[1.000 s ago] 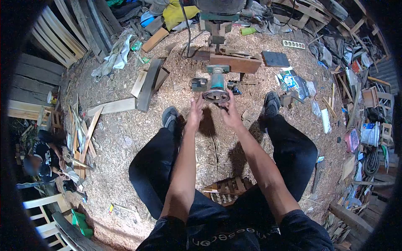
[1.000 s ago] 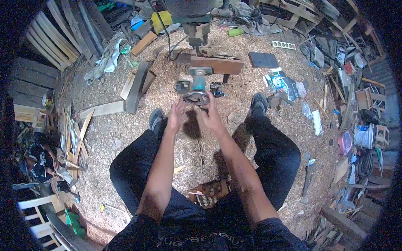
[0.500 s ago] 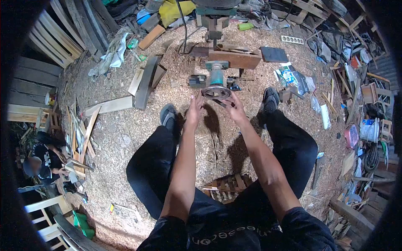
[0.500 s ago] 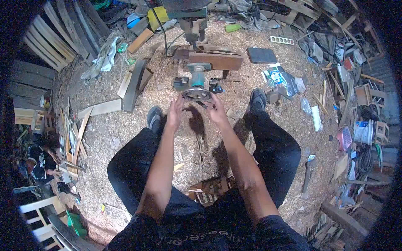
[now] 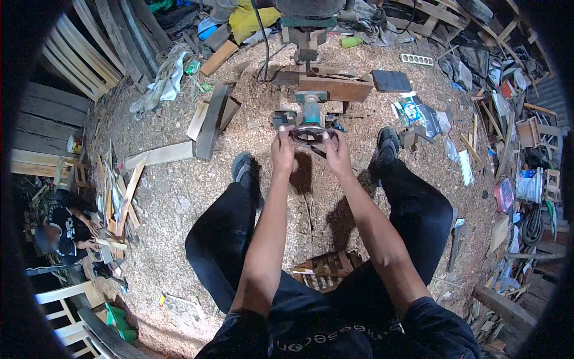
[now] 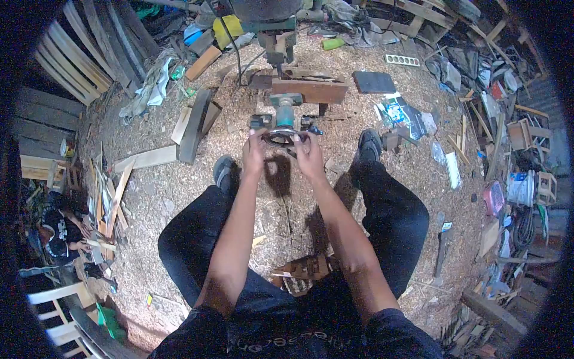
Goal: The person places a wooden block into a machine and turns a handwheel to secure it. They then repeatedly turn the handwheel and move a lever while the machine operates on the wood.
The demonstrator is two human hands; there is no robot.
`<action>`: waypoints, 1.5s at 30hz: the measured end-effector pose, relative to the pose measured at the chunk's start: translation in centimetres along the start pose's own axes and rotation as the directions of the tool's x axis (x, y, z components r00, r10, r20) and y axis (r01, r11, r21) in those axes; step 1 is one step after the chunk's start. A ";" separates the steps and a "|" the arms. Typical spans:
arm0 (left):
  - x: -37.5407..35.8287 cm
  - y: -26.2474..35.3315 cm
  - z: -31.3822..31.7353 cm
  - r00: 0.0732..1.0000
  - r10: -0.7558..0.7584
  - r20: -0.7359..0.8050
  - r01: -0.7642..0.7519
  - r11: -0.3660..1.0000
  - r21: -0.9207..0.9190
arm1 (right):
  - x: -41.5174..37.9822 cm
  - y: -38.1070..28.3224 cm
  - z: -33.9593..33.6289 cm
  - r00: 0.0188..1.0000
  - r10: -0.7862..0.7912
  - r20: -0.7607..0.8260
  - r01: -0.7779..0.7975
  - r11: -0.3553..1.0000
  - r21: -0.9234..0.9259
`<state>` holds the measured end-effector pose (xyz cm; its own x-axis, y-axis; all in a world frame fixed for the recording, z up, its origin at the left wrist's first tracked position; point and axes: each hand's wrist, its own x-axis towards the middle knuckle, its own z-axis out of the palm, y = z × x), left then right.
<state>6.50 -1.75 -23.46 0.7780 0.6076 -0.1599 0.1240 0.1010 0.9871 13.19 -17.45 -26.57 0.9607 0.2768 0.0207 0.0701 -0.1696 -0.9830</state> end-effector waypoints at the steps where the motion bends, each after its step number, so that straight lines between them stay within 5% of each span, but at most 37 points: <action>1: 0.1 0.8 0.4 0.998 0.068 -0.003 -0.068 0.995 0.079 | 0.4 -0.3 0.2 0.996 -0.086 -0.025 0.083 0.992 -0.091; 2: 0.9 0.4 1.1 0.987 0.130 -0.095 -0.114 0.982 0.153 | 0.8 -0.5 1.0 0.990 -0.089 -0.111 0.090 0.996 0.008; 6: 3.3 -0.3 3.3 0.974 0.088 -0.207 -0.051 0.982 0.180 | 2.6 -2.5 3.4 0.976 -0.032 -0.215 0.017 0.997 -0.072; 9: 4.9 -0.5 4.6 0.980 0.049 -0.192 0.016 0.946 0.323 | 3.5 -2.0 4.0 0.973 0.059 -0.222 -0.043 0.996 0.075; 14: 5.1 -3.0 5.2 0.899 0.280 -0.336 -0.243 0.959 0.149 | 3.8 -1.6 3.6 0.976 -0.128 -0.176 0.079 0.962 -0.261; 17: 5.0 -2.7 5.0 0.904 0.255 -0.344 -0.199 0.962 0.188 | 4.1 -2.4 3.7 0.984 -0.025 -0.176 -0.032 0.949 -0.315; 23: 5.6 -5.3 5.2 0.885 0.103 -0.454 -0.147 0.987 -0.062 | 4.5 -4.1 3.3 0.992 -0.066 -0.105 0.015 0.904 -0.427; 28: 5.1 -3.5 5.0 0.909 0.071 -0.410 -0.098 0.994 -0.045 | 4.3 -3.7 3.4 0.993 -0.035 -0.111 -0.016 0.904 -0.428; 32: 4.6 -2.4 4.8 0.918 0.185 -0.352 -0.147 0.980 0.132 | 4.3 -2.7 3.8 0.974 -0.077 -0.211 0.031 0.977 -0.212; 39: 4.5 -1.9 6.1 0.880 0.017 -0.475 0.017 0.998 0.067 | 4.7 -2.1 3.4 0.973 -0.115 -0.198 0.050 0.951 -0.306; 45: 5.5 -4.8 4.9 0.926 0.093 -0.367 -0.058 0.993 0.106 | 4.7 -2.0 3.4 0.969 -0.154 -0.192 0.074 0.928 -0.366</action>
<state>13.20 -2.81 -29.04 0.5061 0.8606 -0.0573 0.1432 -0.0183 0.9895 16.65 -12.63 -25.16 0.9720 0.1122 0.2063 0.2348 -0.4830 -0.8436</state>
